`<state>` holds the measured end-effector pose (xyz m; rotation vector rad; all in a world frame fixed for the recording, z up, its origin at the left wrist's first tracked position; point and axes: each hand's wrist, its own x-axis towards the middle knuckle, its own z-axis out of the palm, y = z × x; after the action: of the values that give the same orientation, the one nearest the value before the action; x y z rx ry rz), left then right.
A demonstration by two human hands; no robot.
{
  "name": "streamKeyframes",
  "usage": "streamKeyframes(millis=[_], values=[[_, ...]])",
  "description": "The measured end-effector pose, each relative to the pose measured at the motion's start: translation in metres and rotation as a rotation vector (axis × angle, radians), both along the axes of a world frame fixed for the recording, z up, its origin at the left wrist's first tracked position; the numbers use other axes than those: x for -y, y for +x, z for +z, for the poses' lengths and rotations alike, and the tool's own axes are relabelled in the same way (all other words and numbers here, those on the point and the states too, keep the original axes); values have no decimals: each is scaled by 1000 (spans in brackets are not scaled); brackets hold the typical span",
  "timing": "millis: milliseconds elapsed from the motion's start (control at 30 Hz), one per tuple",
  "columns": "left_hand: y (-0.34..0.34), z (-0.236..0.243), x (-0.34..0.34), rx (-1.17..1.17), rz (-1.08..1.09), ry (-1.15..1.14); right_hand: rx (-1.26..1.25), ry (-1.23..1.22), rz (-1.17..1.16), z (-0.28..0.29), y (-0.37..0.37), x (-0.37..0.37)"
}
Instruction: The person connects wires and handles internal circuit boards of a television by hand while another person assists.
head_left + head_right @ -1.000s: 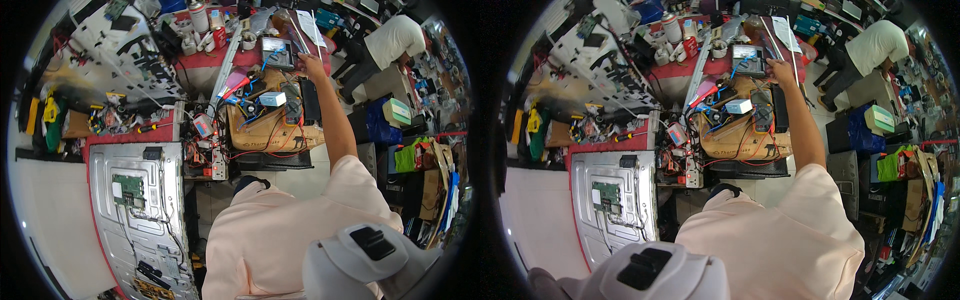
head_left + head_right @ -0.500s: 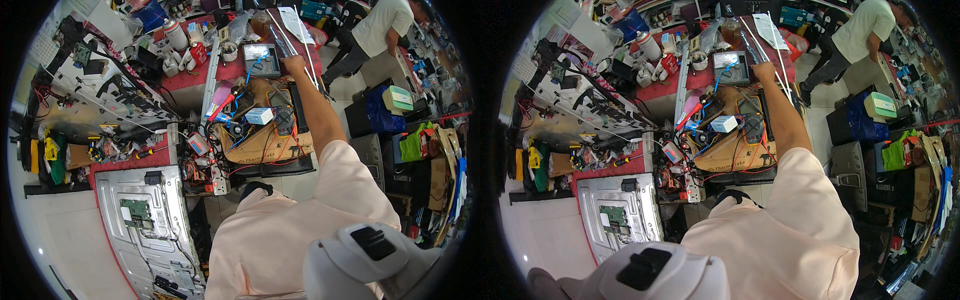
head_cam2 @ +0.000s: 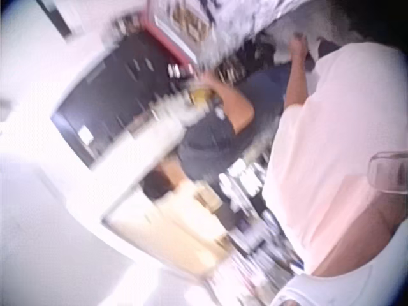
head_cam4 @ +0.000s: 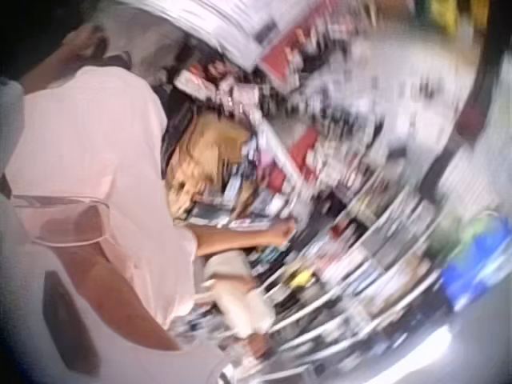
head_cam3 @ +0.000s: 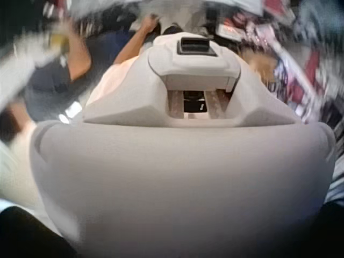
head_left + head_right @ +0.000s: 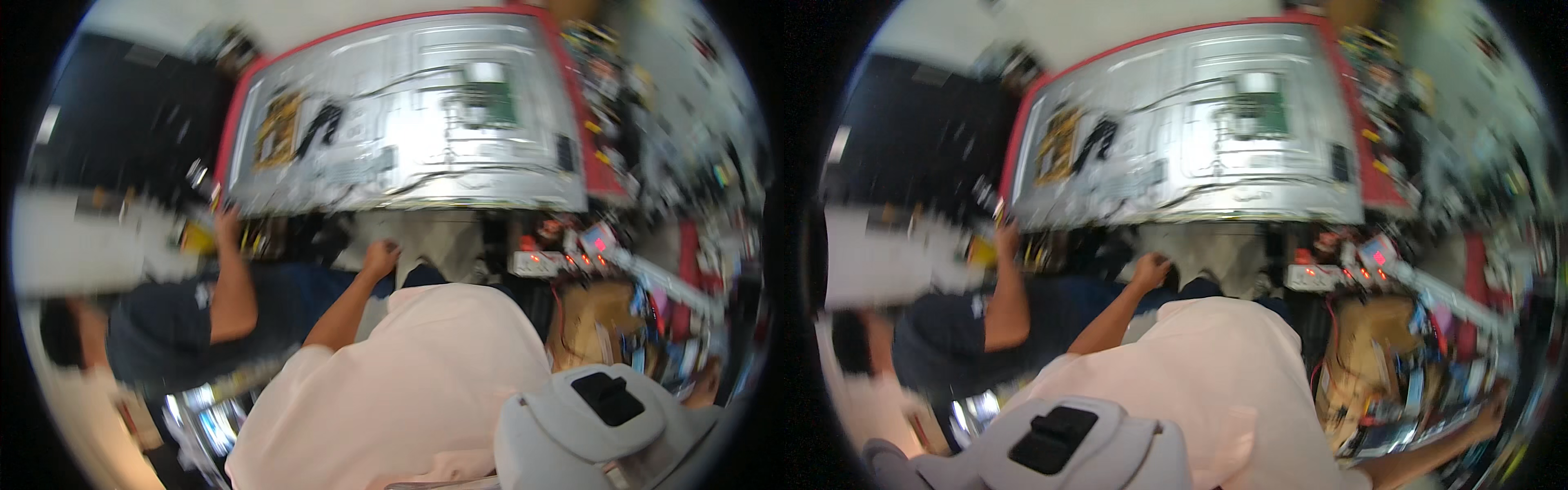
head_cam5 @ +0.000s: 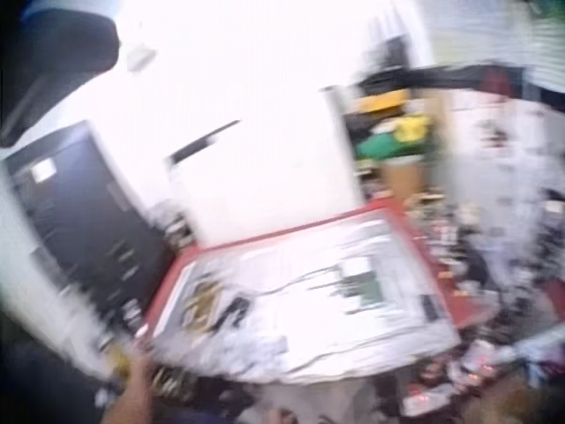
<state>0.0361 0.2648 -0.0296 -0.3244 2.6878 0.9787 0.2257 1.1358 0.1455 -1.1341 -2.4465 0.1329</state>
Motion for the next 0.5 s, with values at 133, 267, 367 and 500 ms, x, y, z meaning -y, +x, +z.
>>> streamKeyframes(millis=[133,267,367,500], values=[[5,11,11,-97,313,24,-258,-270,529,47,-123,89],[3,8,33,-146,587,274,-42,-502,953,24,-269,295],[-3,8,58,-267,730,479,49,-823,1246,8,-317,477],[-19,17,94,-292,839,582,214,-673,1631,-3,-334,671]])
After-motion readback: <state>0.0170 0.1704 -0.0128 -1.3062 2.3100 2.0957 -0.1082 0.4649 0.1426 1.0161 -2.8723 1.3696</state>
